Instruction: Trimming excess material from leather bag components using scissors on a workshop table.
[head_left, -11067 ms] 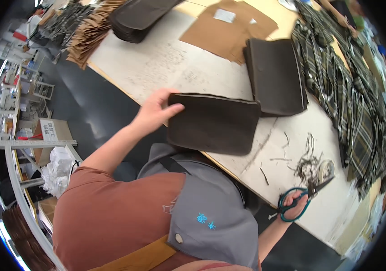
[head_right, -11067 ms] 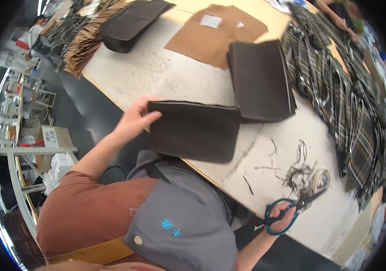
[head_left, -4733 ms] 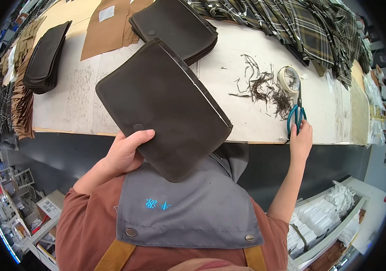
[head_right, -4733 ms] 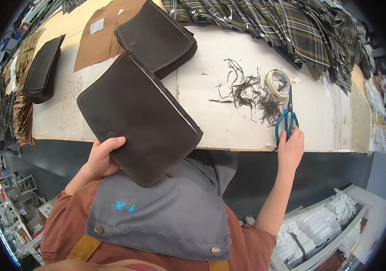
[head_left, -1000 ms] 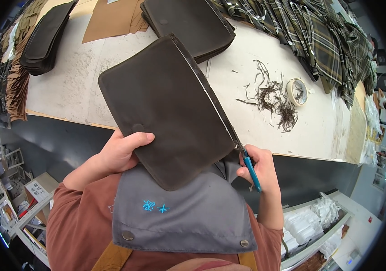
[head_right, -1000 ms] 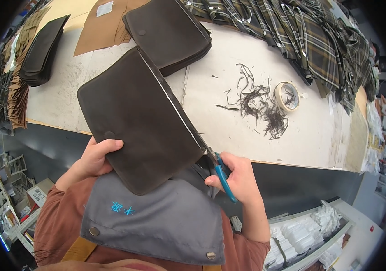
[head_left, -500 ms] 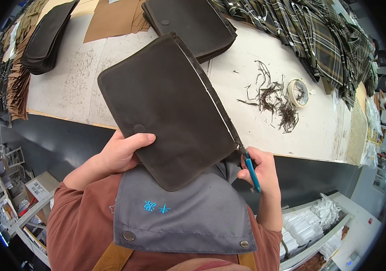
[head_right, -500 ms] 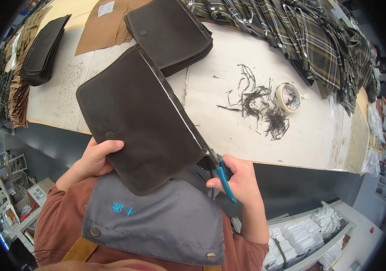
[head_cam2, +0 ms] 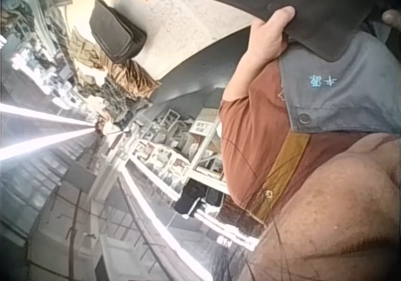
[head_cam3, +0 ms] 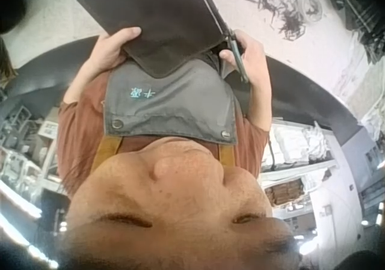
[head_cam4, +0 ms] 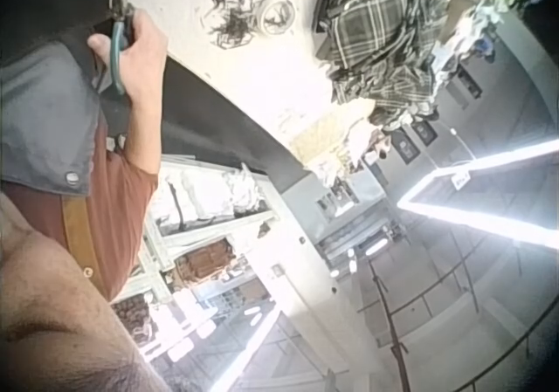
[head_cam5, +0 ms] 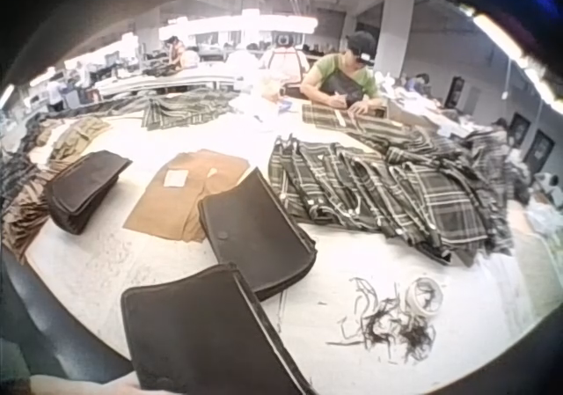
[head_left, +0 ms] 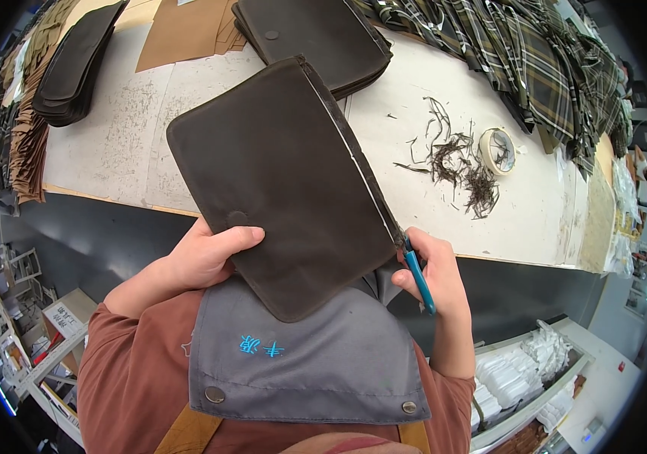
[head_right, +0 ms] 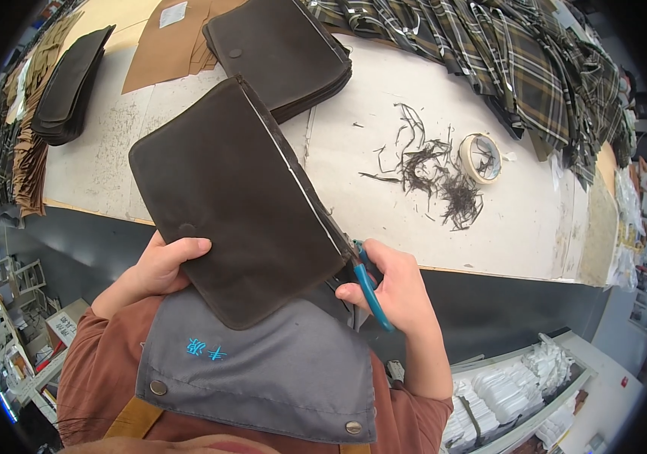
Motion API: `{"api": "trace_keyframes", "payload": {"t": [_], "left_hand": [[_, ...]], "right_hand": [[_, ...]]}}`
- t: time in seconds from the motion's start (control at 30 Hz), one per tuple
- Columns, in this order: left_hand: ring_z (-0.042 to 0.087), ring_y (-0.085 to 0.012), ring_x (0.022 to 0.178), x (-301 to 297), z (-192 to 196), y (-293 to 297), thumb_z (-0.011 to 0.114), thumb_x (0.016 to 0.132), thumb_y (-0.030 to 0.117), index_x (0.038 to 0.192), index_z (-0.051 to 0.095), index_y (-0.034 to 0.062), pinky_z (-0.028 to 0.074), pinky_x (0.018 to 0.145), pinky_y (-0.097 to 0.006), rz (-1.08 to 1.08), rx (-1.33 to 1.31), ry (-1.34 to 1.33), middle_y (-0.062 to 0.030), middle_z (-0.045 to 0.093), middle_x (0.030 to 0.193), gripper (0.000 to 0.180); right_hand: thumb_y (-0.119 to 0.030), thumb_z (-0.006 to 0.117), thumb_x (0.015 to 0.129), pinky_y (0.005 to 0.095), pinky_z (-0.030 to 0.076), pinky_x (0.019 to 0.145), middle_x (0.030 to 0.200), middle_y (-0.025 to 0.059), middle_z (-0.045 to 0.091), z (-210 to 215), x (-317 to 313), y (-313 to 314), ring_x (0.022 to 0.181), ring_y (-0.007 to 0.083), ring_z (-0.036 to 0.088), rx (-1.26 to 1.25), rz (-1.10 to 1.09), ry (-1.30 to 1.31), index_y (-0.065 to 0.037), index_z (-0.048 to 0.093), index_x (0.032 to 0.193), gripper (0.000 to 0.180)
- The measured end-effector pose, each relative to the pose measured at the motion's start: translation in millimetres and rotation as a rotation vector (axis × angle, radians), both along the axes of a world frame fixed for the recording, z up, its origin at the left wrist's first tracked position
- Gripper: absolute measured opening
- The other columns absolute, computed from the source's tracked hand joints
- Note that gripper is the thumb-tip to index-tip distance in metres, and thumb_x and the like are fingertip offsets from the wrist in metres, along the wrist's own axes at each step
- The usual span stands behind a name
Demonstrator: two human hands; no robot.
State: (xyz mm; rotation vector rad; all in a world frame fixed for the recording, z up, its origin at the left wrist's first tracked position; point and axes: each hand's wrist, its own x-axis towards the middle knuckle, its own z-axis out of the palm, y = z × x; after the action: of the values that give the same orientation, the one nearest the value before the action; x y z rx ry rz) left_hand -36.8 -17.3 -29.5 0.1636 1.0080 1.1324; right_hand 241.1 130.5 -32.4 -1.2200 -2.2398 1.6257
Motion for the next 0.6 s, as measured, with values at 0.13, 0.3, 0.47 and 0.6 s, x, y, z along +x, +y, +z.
{"api": "trace_keyframes", "payload": {"t": [0.13,0.3,0.47,0.6], "left_hand": [[0.051,-0.0203,0.113,0.9,-0.4,1.2,0.053,0.089,0.007,0.128,0.043,0.0016,0.042,0.096,-0.035,-0.003,0.008,0.002,-0.0098,0.051,0.125,0.041],[0.051,-0.0205,0.113,2.1,0.9,3.2,0.053,0.089,0.007,0.128,0.043,0.0011,0.043,0.096,-0.035,0.007,0.003,0.001,-0.0101,0.051,0.124,0.041],[0.051,-0.0205,0.113,1.9,0.8,3.8,0.053,0.089,0.006,0.127,0.043,0.0009,0.043,0.096,-0.035,0.007,0.006,0.003,-0.0102,0.051,0.124,0.04],[0.051,-0.0203,0.113,2.1,1.2,3.5,0.053,0.089,0.006,0.127,0.043,0.0013,0.043,0.096,-0.035,0.011,-0.004,0.005,-0.0101,0.051,0.124,0.04]], "right_hand": [[-0.065,0.075,0.06,0.0268,0.03,0.047,0.056,0.0007,0.032,-4.7,3.0,-0.5,0.054,0.0111,0.031,0.012,-0.012,0.021,-0.002,0.044,0.066,0.07],[-0.063,0.076,0.06,0.0271,0.029,0.046,0.054,0.001,0.031,-7.3,4.1,-1.7,0.053,0.0113,0.03,0.029,-0.037,0.04,-0.002,0.042,0.062,0.07],[-0.063,0.075,0.061,0.0266,0.029,0.044,0.052,0.0011,0.03,-9.7,5.6,-2.5,0.051,0.0112,0.029,0.079,-0.03,0.043,-0.003,0.04,0.06,0.07],[-0.063,0.075,0.061,0.0261,0.028,0.043,0.051,0.0012,0.029,-12.5,7.5,-2.9,0.05,0.0112,0.028,0.099,-0.026,0.053,-0.003,0.04,0.059,0.07]]}}
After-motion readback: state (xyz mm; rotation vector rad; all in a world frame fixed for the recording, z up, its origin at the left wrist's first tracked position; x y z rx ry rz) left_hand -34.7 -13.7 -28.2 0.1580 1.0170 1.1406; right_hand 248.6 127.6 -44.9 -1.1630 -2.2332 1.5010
